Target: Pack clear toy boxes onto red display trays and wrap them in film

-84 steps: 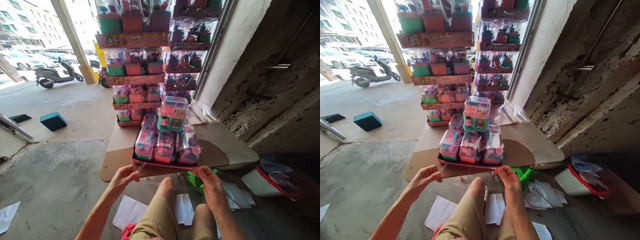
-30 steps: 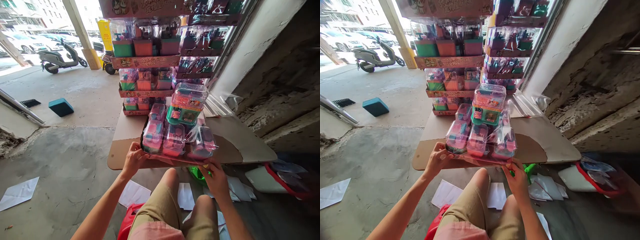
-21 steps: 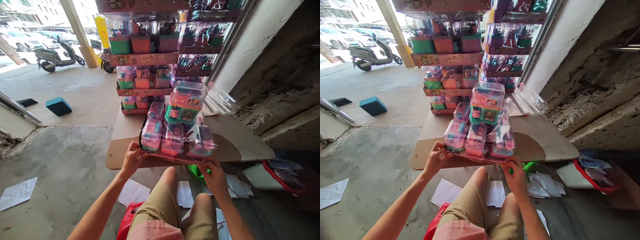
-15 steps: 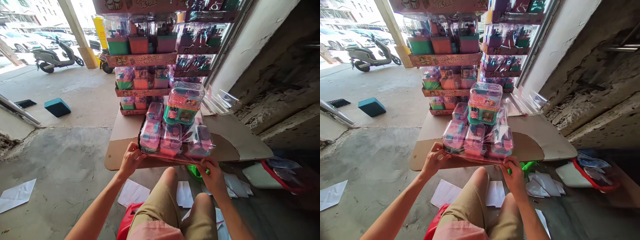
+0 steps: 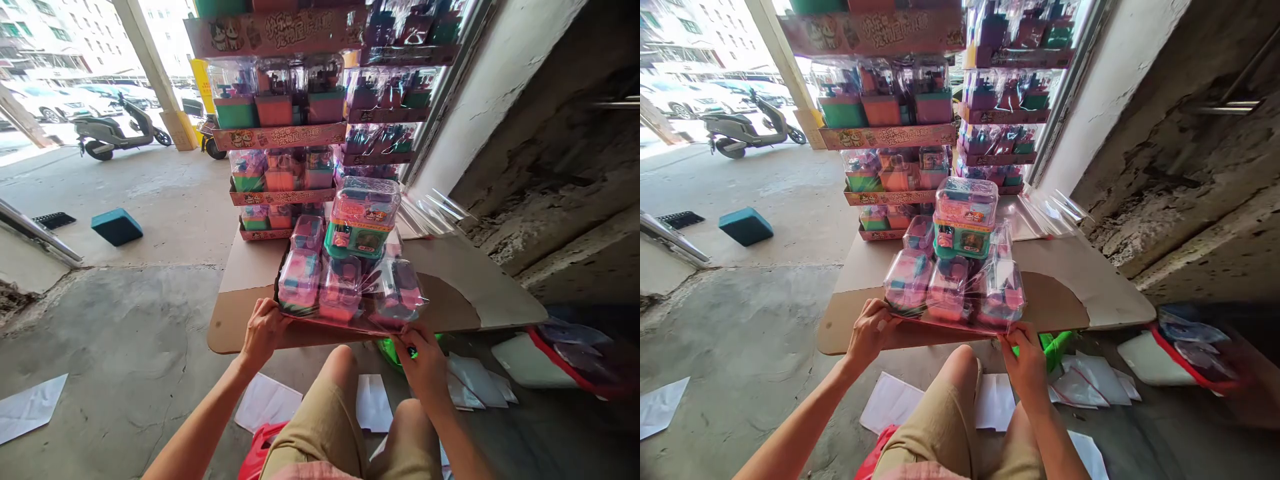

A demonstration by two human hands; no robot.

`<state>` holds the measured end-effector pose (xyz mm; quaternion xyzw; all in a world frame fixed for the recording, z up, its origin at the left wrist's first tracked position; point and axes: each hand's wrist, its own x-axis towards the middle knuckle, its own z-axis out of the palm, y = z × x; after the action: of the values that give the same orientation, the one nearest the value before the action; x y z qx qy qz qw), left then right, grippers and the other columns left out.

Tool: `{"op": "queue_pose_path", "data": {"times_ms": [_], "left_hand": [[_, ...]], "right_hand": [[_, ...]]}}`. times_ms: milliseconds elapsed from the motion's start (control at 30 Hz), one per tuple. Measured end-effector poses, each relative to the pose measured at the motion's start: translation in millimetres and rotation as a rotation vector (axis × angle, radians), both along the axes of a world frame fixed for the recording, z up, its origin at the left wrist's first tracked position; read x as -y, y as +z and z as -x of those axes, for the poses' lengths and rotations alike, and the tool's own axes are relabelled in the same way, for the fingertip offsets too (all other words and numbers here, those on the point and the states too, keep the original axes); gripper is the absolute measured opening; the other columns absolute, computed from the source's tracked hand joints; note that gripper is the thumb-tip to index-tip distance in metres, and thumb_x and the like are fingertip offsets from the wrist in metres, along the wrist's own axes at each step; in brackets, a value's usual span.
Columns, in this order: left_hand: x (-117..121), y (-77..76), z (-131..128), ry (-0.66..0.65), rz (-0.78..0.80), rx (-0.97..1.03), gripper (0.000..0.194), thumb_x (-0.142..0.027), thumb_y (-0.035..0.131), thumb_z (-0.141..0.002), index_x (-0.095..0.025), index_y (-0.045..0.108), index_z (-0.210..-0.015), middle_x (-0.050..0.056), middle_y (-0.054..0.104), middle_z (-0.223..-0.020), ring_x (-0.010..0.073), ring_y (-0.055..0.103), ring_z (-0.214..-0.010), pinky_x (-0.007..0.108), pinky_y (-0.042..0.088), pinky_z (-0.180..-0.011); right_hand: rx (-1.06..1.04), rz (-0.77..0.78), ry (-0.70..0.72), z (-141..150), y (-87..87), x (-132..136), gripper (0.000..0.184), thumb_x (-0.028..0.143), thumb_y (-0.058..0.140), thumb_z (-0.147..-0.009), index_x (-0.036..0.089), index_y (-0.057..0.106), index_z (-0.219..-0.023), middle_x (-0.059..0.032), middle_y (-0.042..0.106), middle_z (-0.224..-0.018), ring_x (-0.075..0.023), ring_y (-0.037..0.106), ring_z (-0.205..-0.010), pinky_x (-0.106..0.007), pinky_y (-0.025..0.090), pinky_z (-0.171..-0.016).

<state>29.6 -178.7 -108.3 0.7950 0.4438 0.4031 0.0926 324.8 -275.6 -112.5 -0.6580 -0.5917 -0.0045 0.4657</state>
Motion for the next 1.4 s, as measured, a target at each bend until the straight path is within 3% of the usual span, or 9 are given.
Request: {"op": "queue_pose_path", "data": {"times_ms": [333, 567, 767, 900, 1000, 1100, 1233, 1400], "left_hand": [[-11.0, -1.4, 6.0, -0.046, -0.029, -0.003, 0.032, -0.026, 0.056, -0.081, -0.021, 0.040, -0.054, -0.001, 0.048, -0.065, 0.0137, 0.049, -0.066, 0.024, 0.044, -0.062], [-11.9, 3.0, 4.0, -0.041, 0.009, 0.028, 0.036, -0.030, 0.056, -0.081, -0.021, 0.034, -0.054, -0.004, 0.039, -0.059, 0.0115, 0.042, -0.058, 0.022, 0.039, -0.056], [-15.6, 6.7, 10.2, -0.095, 0.068, 0.026, 0.024, -0.030, 0.053, -0.082, -0.021, 0.043, -0.062, -0.004, 0.045, -0.062, 0.0115, 0.045, -0.059, 0.021, 0.041, -0.057], [-15.4, 10.1, 14.9, -0.202, 0.100, -0.006, 0.013, -0.026, 0.050, -0.083, -0.020, 0.058, -0.075, 0.000, 0.056, -0.070, 0.0119, 0.052, -0.064, 0.022, 0.046, -0.061], [-15.3, 10.0, 13.9, -0.173, 0.099, -0.026, 0.008, -0.022, 0.059, -0.078, -0.021, 0.067, -0.075, 0.001, 0.061, -0.076, 0.0126, 0.056, -0.070, 0.022, 0.047, -0.065], [-17.5, 9.0, 11.6, -0.182, 0.107, -0.007, 0.012, -0.017, 0.061, -0.077, -0.021, 0.070, -0.071, 0.001, 0.063, -0.074, 0.0128, 0.058, -0.070, 0.021, 0.047, -0.062], [-25.9, 13.3, 15.2, -0.249, 0.144, -0.023, 0.018, -0.017, 0.056, -0.081, -0.022, 0.072, -0.075, 0.003, 0.065, -0.076, 0.0138, 0.059, -0.073, 0.022, 0.047, -0.064], [-51.0, 19.8, 33.6, -0.267, 0.249, 0.024, 0.016, -0.025, 0.055, -0.080, -0.022, 0.070, -0.074, 0.004, 0.066, -0.079, 0.0168, 0.060, -0.077, 0.028, 0.049, -0.071]], "right_hand": [[0.129, -0.028, 0.027, -6.2, 0.7, 0.1, 0.038, 0.046, 0.047, -0.087, 0.024, 0.042, -0.057, -0.0036, 0.055, -0.070, -0.0176, 0.055, -0.065, -0.030, 0.044, -0.059], [0.123, -0.027, 0.040, -9.3, -0.7, -2.5, 0.031, 0.046, 0.043, -0.088, 0.026, 0.040, -0.065, 0.0000, 0.049, -0.062, -0.0162, 0.048, -0.054, -0.029, 0.039, -0.053], [0.146, -0.108, 0.118, -16.3, -7.4, -1.4, 0.021, 0.030, 0.042, -0.090, 0.025, 0.040, -0.069, -0.0019, 0.054, -0.070, -0.0163, 0.053, -0.061, -0.028, 0.041, -0.055], [0.168, -0.145, 0.106, -17.3, -20.2, -5.8, 0.022, 0.042, 0.050, -0.087, 0.024, 0.044, -0.078, -0.0006, 0.052, -0.072, -0.0153, 0.051, -0.060, -0.028, 0.043, -0.055], [0.162, -0.219, 0.013, -14.7, -31.3, -12.2, 0.032, 0.051, 0.058, -0.081, 0.023, 0.042, -0.078, 0.0018, 0.048, -0.070, -0.0138, 0.048, -0.056, -0.027, 0.040, -0.049], [0.181, -0.274, -0.023, -15.1, -37.2, -15.5, 0.029, 0.049, 0.054, -0.085, 0.022, 0.043, -0.081, 0.0009, 0.050, -0.071, -0.0138, 0.050, -0.056, -0.026, 0.042, -0.049], [0.243, -0.280, 0.009, -15.9, -32.1, -10.8, 0.019, 0.040, 0.045, -0.091, 0.022, 0.046, -0.087, -0.0023, 0.055, -0.075, -0.0162, 0.055, -0.061, -0.029, 0.045, -0.052], [0.237, -0.279, 0.095, 22.0, -28.3, 13.4, 0.003, 0.024, 0.046, -0.091, 0.022, 0.048, -0.091, -0.0028, 0.058, -0.075, -0.0169, 0.059, -0.064, -0.029, 0.050, -0.054]]}}
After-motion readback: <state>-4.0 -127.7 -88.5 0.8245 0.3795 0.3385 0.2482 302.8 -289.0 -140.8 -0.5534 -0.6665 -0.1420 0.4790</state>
